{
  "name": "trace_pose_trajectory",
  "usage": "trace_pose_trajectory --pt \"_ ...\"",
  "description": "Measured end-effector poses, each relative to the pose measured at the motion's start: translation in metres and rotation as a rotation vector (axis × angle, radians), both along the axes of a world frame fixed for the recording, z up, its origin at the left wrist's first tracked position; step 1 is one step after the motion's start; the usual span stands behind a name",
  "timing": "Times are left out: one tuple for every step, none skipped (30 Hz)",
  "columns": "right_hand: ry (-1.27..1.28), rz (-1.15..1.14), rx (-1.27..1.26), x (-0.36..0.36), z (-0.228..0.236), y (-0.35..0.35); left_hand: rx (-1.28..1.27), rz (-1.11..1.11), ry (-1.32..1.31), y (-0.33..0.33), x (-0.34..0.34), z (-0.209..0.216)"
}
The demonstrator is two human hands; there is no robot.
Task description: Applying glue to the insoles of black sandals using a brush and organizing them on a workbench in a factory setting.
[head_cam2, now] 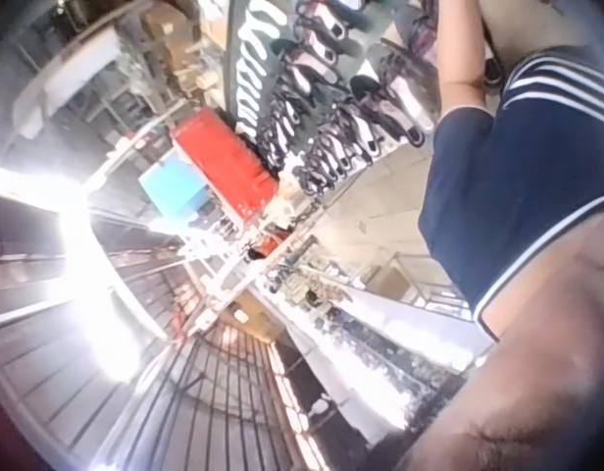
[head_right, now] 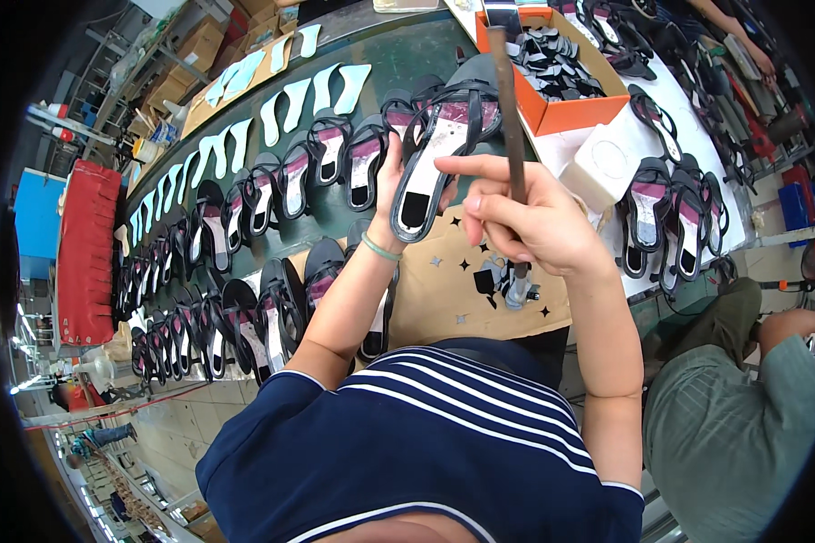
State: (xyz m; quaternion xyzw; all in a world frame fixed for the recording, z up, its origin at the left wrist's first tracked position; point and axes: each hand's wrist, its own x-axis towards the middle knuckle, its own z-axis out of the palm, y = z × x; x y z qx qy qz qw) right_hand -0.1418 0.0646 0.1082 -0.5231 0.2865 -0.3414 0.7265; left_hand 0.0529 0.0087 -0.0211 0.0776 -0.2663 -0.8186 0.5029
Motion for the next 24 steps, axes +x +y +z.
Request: trace_pose_trajectory --pt "0.005 0.059 0.012 0.002 0.000 -0.004 0.073 0.054 -0.049 0.004 -0.002 0.007" --pt "0.022 0.057 0.035 0.005 -0.001 -0.007 0.145 0.108 -0.097 0.007 -0.006 0.015" --pt "0.039 0.055 0.057 0.010 -0.003 -0.009 0.079 0.175 0.038 0.010 -0.011 0.024" --pt "0.055 0.053 0.079 0.015 -0.004 -0.011 0.063 0.214 -0.076 0.007 -0.011 0.016" --pt "0.098 0.040 0.082 0.019 -0.004 -0.015 0.028 0.266 -0.142 0.009 -0.012 0.019" --pt "0.089 0.041 0.107 0.023 -0.007 -0.019 -0.005 0.324 -0.208 0.012 -0.014 0.022" --pt "0.083 0.034 0.132 0.025 -0.010 -0.023 -0.095 0.420 -0.334 0.014 -0.019 0.030" --pt "0.077 0.027 0.156 0.027 -0.012 -0.025 -0.171 0.425 -0.386 0.020 -0.023 0.042" --pt "0.043 0.070 0.171 0.029 -0.012 -0.025 -0.230 0.517 -0.515 0.020 -0.025 0.039" --pt "0.020 0.094 0.174 0.030 -0.012 -0.025 -0.288 0.609 -0.646 0.018 -0.027 0.034" --pt "-0.004 0.118 0.177 0.030 -0.012 -0.023 -0.346 0.674 -0.703 0.014 -0.026 0.026" --pt "-0.025 0.138 0.182 0.030 -0.012 -0.021 -0.398 0.740 -0.760 0.011 -0.026 0.025" --pt "-0.067 0.128 0.192 0.029 -0.013 -0.018 -0.435 0.797 -0.811 0.010 -0.027 0.025" --pt "-0.082 0.120 0.205 0.027 -0.014 -0.017 -0.472 0.854 -0.861 0.010 -0.028 0.026" --pt "-0.097 0.109 0.216 0.025 -0.015 -0.016 -0.526 0.889 -0.836 0.011 -0.031 0.032" --pt "-0.112 0.098 0.226 0.022 -0.016 -0.014 -0.535 0.925 -0.955 0.011 -0.031 0.032" --pt "-0.113 0.091 0.212 0.020 -0.014 -0.012 -0.543 0.959 -1.075 0.011 -0.028 0.033" --pt "-0.109 0.089 0.203 0.018 -0.013 -0.010 -0.557 0.991 -1.094 0.010 -0.029 0.031" --pt "-0.105 0.087 0.195 0.017 -0.012 -0.009 -0.572 1.022 -1.113 0.009 -0.031 0.030" --pt "-0.102 0.086 0.186 0.014 -0.012 -0.008 -0.587 1.052 -1.132 0.007 -0.032 0.029" --pt "-0.085 0.068 0.177 0.012 -0.010 -0.007 -0.602 1.065 -1.139 0.007 -0.034 0.029" --pt "-0.069 0.050 0.167 0.009 -0.009 -0.005 -0.617 1.079 -1.146 0.007 -0.035 0.029" --pt "-0.053 0.032 0.158 0.006 -0.007 -0.004 -0.620 1.079 -1.161 0.008 -0.036 0.031" --pt "-0.072 0.046 0.131 0.003 -0.004 -0.004 -0.595 1.056 -1.171 0.008 -0.036 0.032"
